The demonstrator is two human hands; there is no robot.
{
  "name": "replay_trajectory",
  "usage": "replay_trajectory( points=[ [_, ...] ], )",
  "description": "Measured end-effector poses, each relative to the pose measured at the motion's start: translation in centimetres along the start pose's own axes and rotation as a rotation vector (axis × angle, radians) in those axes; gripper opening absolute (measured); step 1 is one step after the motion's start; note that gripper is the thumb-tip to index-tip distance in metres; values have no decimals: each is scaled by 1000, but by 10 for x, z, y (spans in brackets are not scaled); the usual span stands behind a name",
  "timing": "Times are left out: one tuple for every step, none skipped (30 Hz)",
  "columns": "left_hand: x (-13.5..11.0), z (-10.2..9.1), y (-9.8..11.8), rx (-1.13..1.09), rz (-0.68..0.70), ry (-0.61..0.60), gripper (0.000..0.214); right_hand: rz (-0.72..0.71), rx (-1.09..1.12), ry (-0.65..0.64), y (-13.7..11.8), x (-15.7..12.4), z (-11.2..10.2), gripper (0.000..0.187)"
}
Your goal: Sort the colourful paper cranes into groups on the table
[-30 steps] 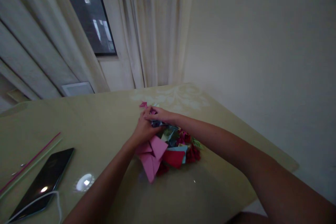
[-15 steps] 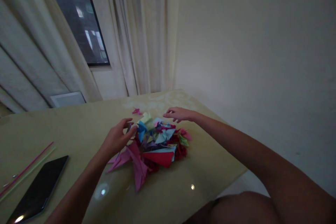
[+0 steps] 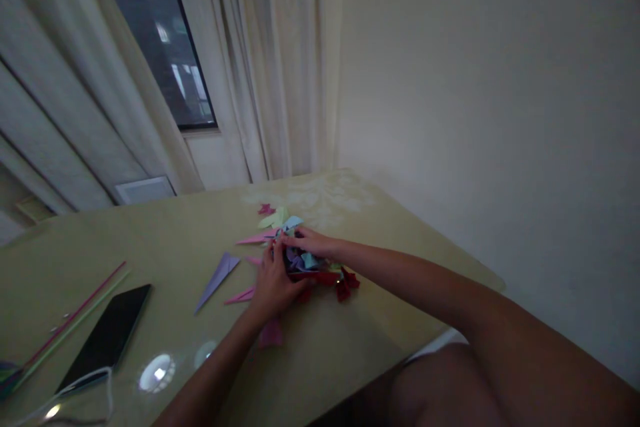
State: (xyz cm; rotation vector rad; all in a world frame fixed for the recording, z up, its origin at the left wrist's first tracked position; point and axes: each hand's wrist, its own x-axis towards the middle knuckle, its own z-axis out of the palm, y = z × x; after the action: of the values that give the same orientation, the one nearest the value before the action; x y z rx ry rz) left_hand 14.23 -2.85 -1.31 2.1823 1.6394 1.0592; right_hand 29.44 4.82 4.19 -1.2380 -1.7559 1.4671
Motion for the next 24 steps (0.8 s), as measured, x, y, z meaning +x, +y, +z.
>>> replay_trajectory(
  points=[
    [12,0,1,-31,33,25,120,-23,8,23,-3,4,4,35],
    [24,-3,2,-55,62,49,118,-43,24,59,-5,8,5,35],
    [35,-8,1,-72,88,74,117,-74,31,104,-8,11,3,36],
    [46,-15,1,-84,112,102,114,-122,22,150,-11,13,-3,37],
    [55,-23,0,-97,136,129,111,-184,-7,189,-15,14,-10,39],
    [63,-32,-1,-113,157,155,109,-253,-55,218,-19,14,-19,41],
    [69,-41,-2,-133,173,180,107,-320,-113,233,-23,14,-28,44],
    [74,-50,-3,-156,181,201,106,-376,-172,237,-27,13,-37,46],
    [76,-57,-3,-183,180,212,105,-422,-219,230,-31,12,-44,48],
    [77,-64,-4,-217,165,212,104,-459,-252,210,-33,10,-51,48],
    [76,-70,-6,-263,139,195,103,-488,-274,180,-34,9,-56,47],
    [73,-75,-7,-317,103,164,102,-512,-289,148,-34,6,-60,46],
    [69,-79,-10,-372,62,123,99,-532,-303,116,-33,4,-64,43],
    [63,-83,-15,-423,20,83,95,-544,-316,90,-31,0,-68,42],
    [56,-88,-20,-465,-21,49,92,-541,-327,75,-27,-4,-73,42],
    [49,-92,-28,-491,-58,25,89,-524,-334,74,-23,-9,-78,44],
    [41,-97,-37,-502,-90,12,87,-488,-337,85,-18,-14,-84,48],
    [34,-103,-47,-496,-115,8,86,-433,-335,107,-13,-19,-92,52],
    [26,-109,-58,-464,-136,7,85,-368,-327,138,-7,-24,-100,56],
    [20,-114,-70,-400,-155,17,82,-304,-313,175,0,-28,-108,58],
    [13,-119,-82,-294,-179,33,77,-248,-297,207,6,-31,-115,58],
    [8,-123,-92,-178,-213,54,73,-204,-279,228,13,-33,-122,56],
    [4,-125,-101,-81,-246,64,71,-171,-258,232,19,-34,-126,53],
    [0,-125,-107,-17,-276,59,71,-150,-233,221,24,-33,-128,52]
  ],
)
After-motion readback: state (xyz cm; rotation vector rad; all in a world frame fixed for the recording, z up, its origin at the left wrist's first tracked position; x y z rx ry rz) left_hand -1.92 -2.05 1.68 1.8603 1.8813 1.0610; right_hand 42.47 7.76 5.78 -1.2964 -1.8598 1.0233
